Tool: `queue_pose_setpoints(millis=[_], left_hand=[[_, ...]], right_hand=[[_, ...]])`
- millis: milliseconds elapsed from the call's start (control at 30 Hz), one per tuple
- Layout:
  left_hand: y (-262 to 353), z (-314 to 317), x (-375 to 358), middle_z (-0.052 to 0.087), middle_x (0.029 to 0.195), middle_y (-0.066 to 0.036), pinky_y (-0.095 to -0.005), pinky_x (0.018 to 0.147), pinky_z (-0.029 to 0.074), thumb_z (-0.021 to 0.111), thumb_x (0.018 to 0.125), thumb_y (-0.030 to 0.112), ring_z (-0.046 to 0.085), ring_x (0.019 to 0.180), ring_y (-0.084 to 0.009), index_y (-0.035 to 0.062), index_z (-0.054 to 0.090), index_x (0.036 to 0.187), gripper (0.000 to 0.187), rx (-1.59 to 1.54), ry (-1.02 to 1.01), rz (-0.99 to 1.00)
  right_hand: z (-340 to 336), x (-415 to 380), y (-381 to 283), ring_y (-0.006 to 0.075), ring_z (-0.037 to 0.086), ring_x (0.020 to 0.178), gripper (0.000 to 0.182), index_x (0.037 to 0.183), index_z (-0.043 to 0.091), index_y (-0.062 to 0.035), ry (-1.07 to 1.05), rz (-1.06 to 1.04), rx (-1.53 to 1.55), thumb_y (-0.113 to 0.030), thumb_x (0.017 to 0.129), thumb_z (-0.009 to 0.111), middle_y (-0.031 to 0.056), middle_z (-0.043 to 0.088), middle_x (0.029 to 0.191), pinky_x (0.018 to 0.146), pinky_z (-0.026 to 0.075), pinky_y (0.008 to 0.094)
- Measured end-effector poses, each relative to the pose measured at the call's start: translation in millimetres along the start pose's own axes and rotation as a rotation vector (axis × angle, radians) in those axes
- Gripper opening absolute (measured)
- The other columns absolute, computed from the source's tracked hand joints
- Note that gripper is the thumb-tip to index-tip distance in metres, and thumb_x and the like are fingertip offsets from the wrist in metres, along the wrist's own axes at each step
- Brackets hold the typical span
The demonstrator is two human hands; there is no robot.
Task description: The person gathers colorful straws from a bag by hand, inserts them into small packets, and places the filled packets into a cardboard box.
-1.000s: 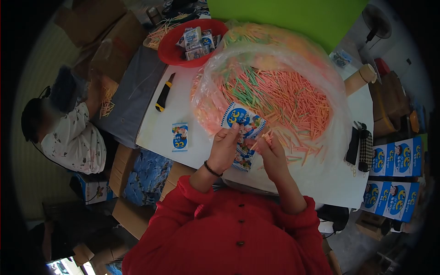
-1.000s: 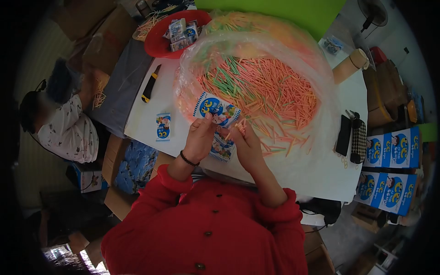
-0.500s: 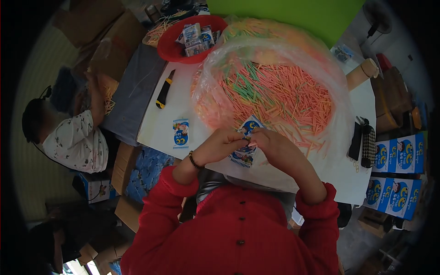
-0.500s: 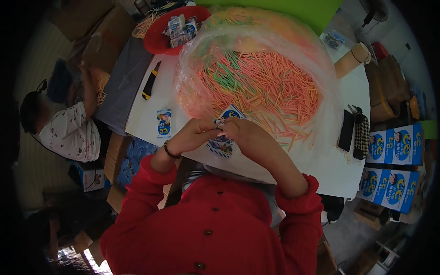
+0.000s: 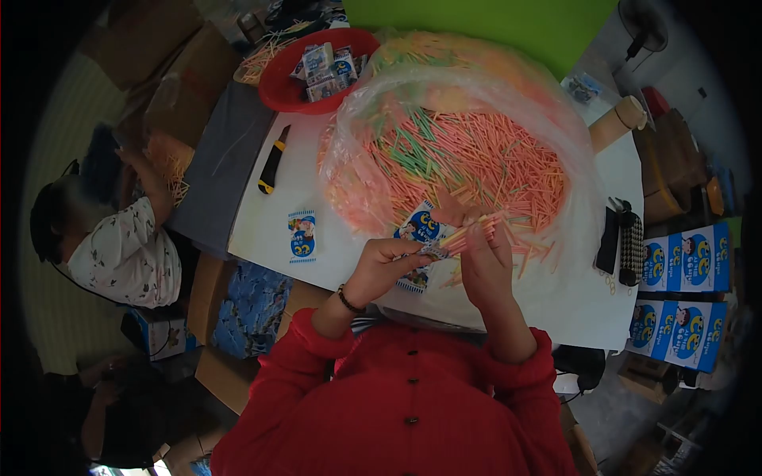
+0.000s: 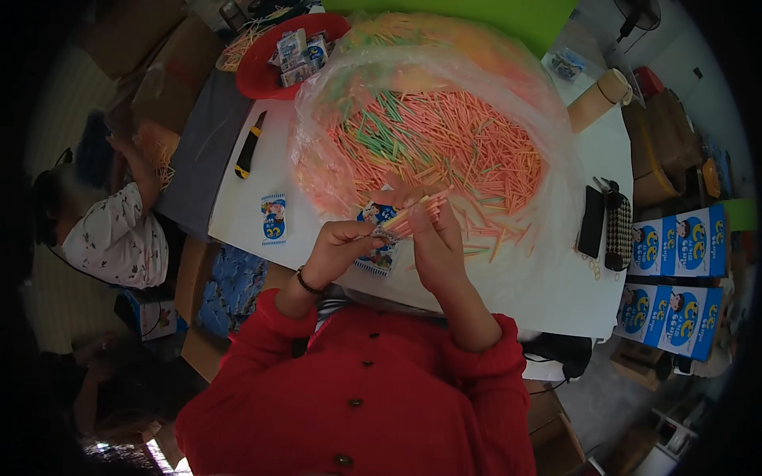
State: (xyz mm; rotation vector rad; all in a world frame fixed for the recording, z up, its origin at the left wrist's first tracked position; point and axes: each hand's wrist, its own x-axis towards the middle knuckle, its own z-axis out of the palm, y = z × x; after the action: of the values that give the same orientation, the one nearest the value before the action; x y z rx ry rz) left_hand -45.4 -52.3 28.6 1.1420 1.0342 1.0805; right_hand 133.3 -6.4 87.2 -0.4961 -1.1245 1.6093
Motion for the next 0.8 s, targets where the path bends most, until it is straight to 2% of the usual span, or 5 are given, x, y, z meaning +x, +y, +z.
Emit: queue_pose_setpoints(millis=[333, 400, 633, 733, 800], left_hand=[[1.2, 2.5, -5.7, 0.068, 0.086, 0.0, -0.0206, 0.066, 0.049, 0.066, 0.089, 0.003, 0.059, 0.076, -0.0042, 0.0012, 0.071, 0.106, 0.018, -0.087, 0.008, 0.061], [-8.5, 6.6, -4.3, 0.068, 0.087, 0.001, -0.0201, 0.067, 0.049, 0.064, 0.09, 0.004, 0.059, 0.077, -0.004, 0.0016, 0.07, 0.109, 0.02, -0.109, 0.031, 0.021], [-15.1, 19.8, 8.4, 0.066, 0.101, 0.001, -0.0202, 0.076, 0.048, 0.055, 0.096, 0.007, 0.058, 0.089, -0.0044, 0.0018, 0.061, 0.124, 0.029, -0.318, 0.028, 0.032], [-6.5, 23.8, 20.3, 0.066, 0.108, -0.001, -0.0229, 0.085, 0.048, 0.054, 0.097, 0.007, 0.058, 0.098, -0.007, 0.0012, 0.058, 0.127, 0.031, -0.357, -0.019, 0.121], [-18.0, 16.5, 25.3, 0.065, 0.112, -0.002, -0.0241, 0.089, 0.047, 0.054, 0.096, 0.006, 0.058, 0.102, -0.0083, 0.0011, 0.057, 0.128, 0.032, -0.365, -0.042, 0.116]], right_hand=[[-23.3, -3.2, 15.1, 0.0283, 0.035, 0.137, 0.013, 0.105, 0.048, -0.0075, -0.238, 0.083, -0.26, -0.02, 0.101, 0.044, 0.0138, 0.062, 0.119, 0.115, 0.015, 0.0464], [-23.3, -7.6, 13.7, 0.0278, 0.034, 0.137, 0.021, 0.117, 0.049, -0.0071, -0.359, 0.012, -0.721, -0.019, 0.1, 0.046, 0.0084, 0.059, 0.126, 0.115, 0.013, 0.0467], [-16.9, -2.1, -14.4, 0.0292, 0.033, 0.137, 0.048, 0.135, 0.043, -0.0089, -0.35, -0.067, -1.092, -0.019, 0.091, 0.06, 0.0081, 0.052, 0.134, 0.114, 0.01, 0.0487], [-22.5, 0.2, -24.0, 0.0273, 0.033, 0.138, 0.055, 0.135, 0.043, -0.0089, -0.33, -0.09, -1.119, -0.017, 0.086, 0.067, 0.0087, 0.052, 0.134, 0.114, 0.016, 0.0448], [-29.2, -0.4, -22.8, 0.0245, 0.047, 0.125, 0.044, 0.125, 0.051, -0.007, -0.153, -0.098, -0.902, -0.01, 0.085, 0.067, 0.0101, 0.058, 0.124, 0.106, 0.033, 0.0377]])
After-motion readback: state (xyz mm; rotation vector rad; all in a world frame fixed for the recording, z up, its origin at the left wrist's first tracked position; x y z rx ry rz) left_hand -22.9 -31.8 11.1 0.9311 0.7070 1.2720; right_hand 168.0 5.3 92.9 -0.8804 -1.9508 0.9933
